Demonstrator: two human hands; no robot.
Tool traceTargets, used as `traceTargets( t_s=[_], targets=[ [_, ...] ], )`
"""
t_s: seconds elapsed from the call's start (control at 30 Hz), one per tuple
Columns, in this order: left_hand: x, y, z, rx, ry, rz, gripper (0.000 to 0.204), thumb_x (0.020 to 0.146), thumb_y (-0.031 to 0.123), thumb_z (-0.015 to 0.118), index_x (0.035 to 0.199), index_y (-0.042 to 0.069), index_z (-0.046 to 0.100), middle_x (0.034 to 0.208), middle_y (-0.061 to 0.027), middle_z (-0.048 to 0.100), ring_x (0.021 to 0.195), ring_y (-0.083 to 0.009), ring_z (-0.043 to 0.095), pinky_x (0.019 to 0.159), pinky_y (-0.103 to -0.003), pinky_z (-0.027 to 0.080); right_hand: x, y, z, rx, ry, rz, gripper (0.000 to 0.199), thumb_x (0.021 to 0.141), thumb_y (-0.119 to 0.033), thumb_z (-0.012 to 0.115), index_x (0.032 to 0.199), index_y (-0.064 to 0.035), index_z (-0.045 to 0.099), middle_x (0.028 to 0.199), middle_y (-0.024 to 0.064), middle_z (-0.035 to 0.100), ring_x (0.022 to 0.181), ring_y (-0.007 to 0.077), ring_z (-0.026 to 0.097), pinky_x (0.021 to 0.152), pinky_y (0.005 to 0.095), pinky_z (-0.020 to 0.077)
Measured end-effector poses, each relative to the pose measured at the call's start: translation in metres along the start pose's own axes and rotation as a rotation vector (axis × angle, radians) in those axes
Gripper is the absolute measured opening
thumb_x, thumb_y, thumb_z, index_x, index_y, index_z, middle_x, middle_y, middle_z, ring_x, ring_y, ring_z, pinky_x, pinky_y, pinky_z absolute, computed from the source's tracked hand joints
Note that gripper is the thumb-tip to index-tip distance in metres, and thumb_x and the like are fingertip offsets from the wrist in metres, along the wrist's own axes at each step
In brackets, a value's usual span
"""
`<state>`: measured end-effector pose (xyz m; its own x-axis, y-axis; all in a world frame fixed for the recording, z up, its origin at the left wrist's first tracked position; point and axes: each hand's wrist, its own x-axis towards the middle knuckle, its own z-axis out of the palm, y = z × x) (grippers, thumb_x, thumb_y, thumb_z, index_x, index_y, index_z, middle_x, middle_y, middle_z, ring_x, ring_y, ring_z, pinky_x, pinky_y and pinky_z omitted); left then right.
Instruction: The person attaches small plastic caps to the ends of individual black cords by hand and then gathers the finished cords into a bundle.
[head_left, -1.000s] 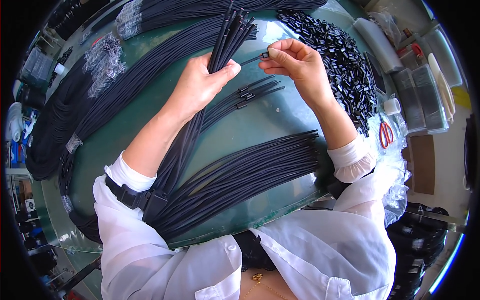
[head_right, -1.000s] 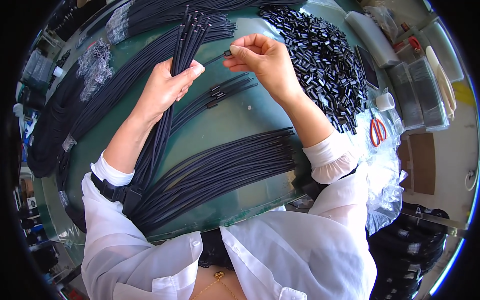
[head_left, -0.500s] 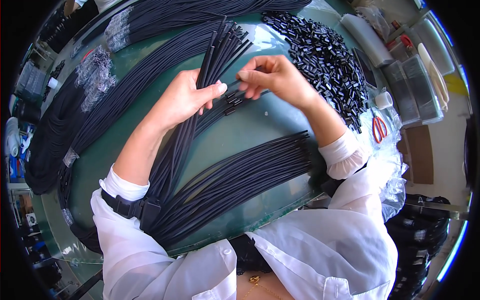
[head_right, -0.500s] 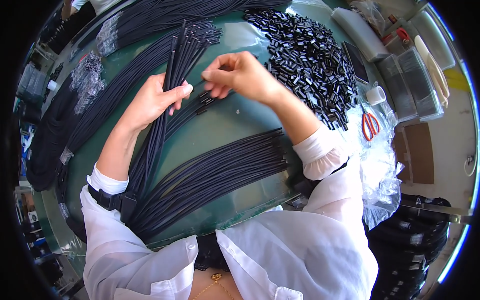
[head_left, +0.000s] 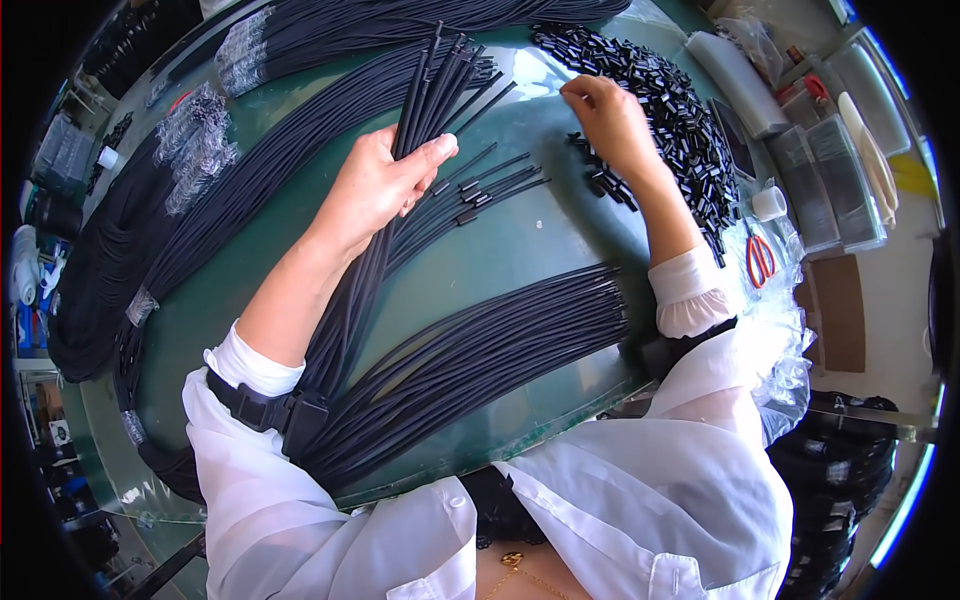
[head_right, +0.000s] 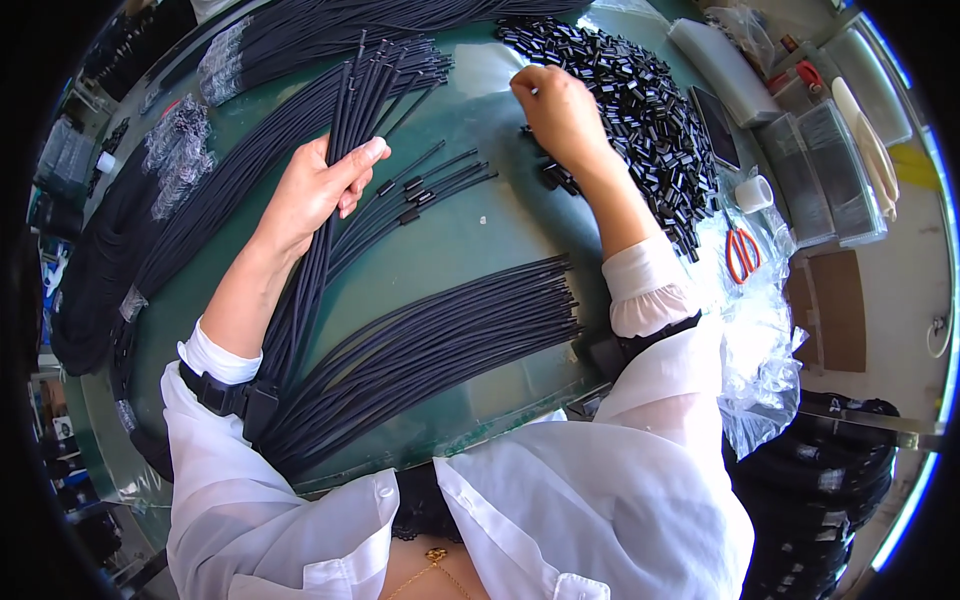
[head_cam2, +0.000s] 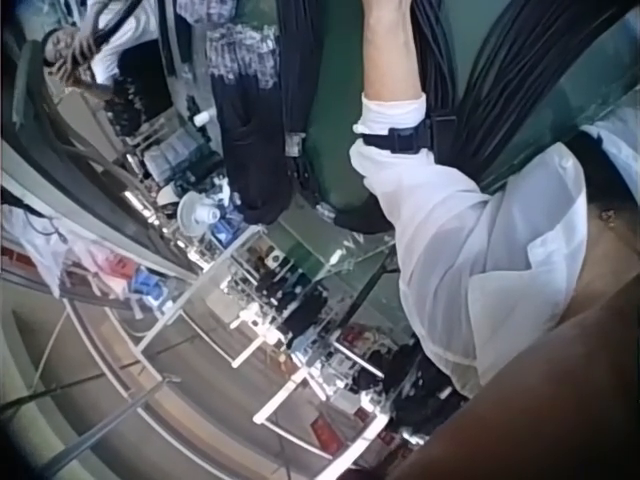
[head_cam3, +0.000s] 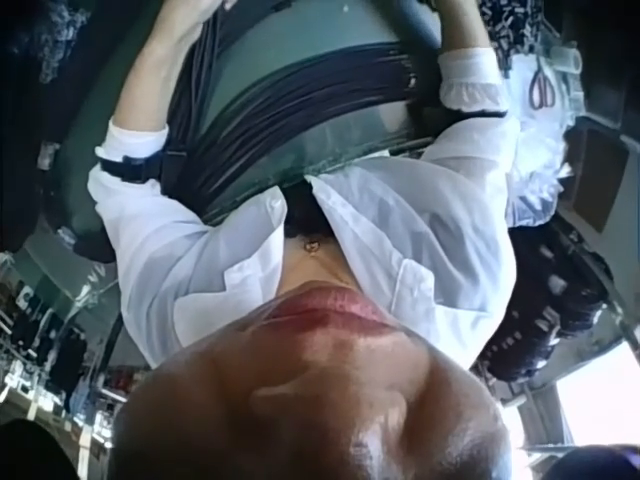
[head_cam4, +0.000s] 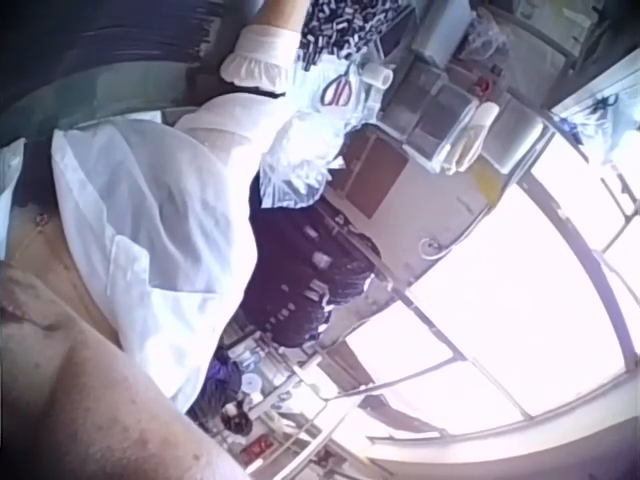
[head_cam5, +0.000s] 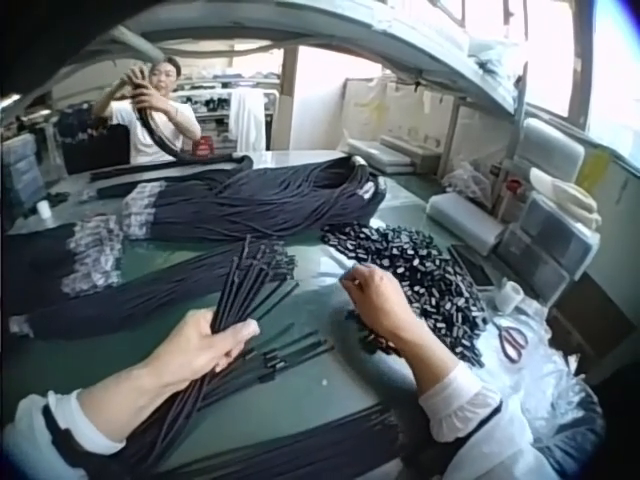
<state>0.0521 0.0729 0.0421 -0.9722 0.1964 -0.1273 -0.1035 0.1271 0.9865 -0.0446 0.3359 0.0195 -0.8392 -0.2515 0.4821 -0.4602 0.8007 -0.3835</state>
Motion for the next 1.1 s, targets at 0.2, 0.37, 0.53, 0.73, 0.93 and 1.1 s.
traceTargets(
  t_s=[0.2, 0.37, 0.53, 0.73, 0.93, 1.1],
  targets=[
    [0.000, 0.001, 0.003, -0.074, -0.002, 0.038, 0.022, 0.085, 0.025, 0.064, 0.083, 0.003, 0.058, 0.057, 0.0011, 0.051, 0.046, -0.0023, 0.041, 0.042, -0.018, 0.033, -0.006, 0.003, -0.022, -0.145, -0.262, 0.100, 0.017, 0.079, -0.020, 0.062, 0.089, -0.0072, 0.066, 0.083, 0.0110, 0.065, 0.081, 0.0268, 0.062, 0.074, 0.0356, 0.0484],
    [-0.003, 0.009, 0.005, -0.079, 0.040, 0.011, 0.022, 0.084, 0.023, 0.065, 0.087, 0.002, 0.060, 0.057, 0.0022, 0.049, 0.047, -0.0020, 0.040, 0.043, -0.018, 0.030, -0.006, -0.010, -0.016, -0.221, -0.355, 0.069, 0.018, 0.078, -0.018, 0.063, 0.091, -0.0065, 0.065, 0.085, 0.0106, 0.065, 0.082, 0.0264, 0.062, 0.075, 0.0350, 0.0483],
    [0.000, 0.002, 0.007, -0.045, 0.051, 0.047, 0.021, 0.084, 0.023, 0.066, 0.085, 0.002, 0.061, 0.059, 0.0026, 0.050, 0.049, -0.0019, 0.039, 0.045, -0.019, 0.030, -0.007, -0.015, -0.004, -0.207, -0.332, -0.027, 0.019, 0.080, -0.016, 0.063, 0.096, -0.0043, 0.063, 0.087, 0.0084, 0.065, 0.082, 0.0209, 0.062, 0.074, 0.0314, 0.0476],
    [-0.001, 0.001, 0.004, 0.021, 0.087, 0.113, 0.021, 0.083, 0.022, 0.067, 0.079, 0.002, 0.061, 0.064, 0.0041, 0.053, 0.057, -0.0022, 0.042, 0.051, -0.021, 0.034, -0.008, -0.037, -0.021, 0.536, -0.420, 0.079, 0.017, 0.085, -0.016, 0.062, 0.096, -0.0022, 0.061, 0.084, 0.0027, 0.062, 0.080, 0.0122, 0.059, 0.072, 0.0261, 0.0474],
    [-0.004, 0.005, 0.008, 0.019, 0.105, 0.127, 0.021, 0.083, 0.021, 0.067, 0.077, 0.001, 0.060, 0.066, 0.0050, 0.053, 0.061, -0.0022, 0.043, 0.055, -0.021, 0.036, -0.011, -0.052, -0.034, 0.708, -0.462, 0.072, 0.015, 0.088, -0.015, 0.059, 0.096, -0.0022, 0.062, 0.083, 0.0008, 0.060, 0.077, 0.0080, 0.057, 0.069, 0.0223, 0.0471],
    [-0.001, 0.000, 0.005, 0.083, 0.074, 0.164, 0.021, 0.084, 0.020, 0.066, 0.076, 0.001, 0.060, 0.067, 0.0046, 0.054, 0.062, -0.0018, 0.044, 0.056, -0.021, 0.037, -0.013, -0.054, -0.036, 0.742, -0.450, 0.086, 0.014, 0.089, -0.013, 0.058, 0.096, -0.0010, 0.061, 0.083, 0.0012, 0.061, 0.076, 0.0072, 0.057, 0.068, 0.0216, 0.0472]
  ],
)
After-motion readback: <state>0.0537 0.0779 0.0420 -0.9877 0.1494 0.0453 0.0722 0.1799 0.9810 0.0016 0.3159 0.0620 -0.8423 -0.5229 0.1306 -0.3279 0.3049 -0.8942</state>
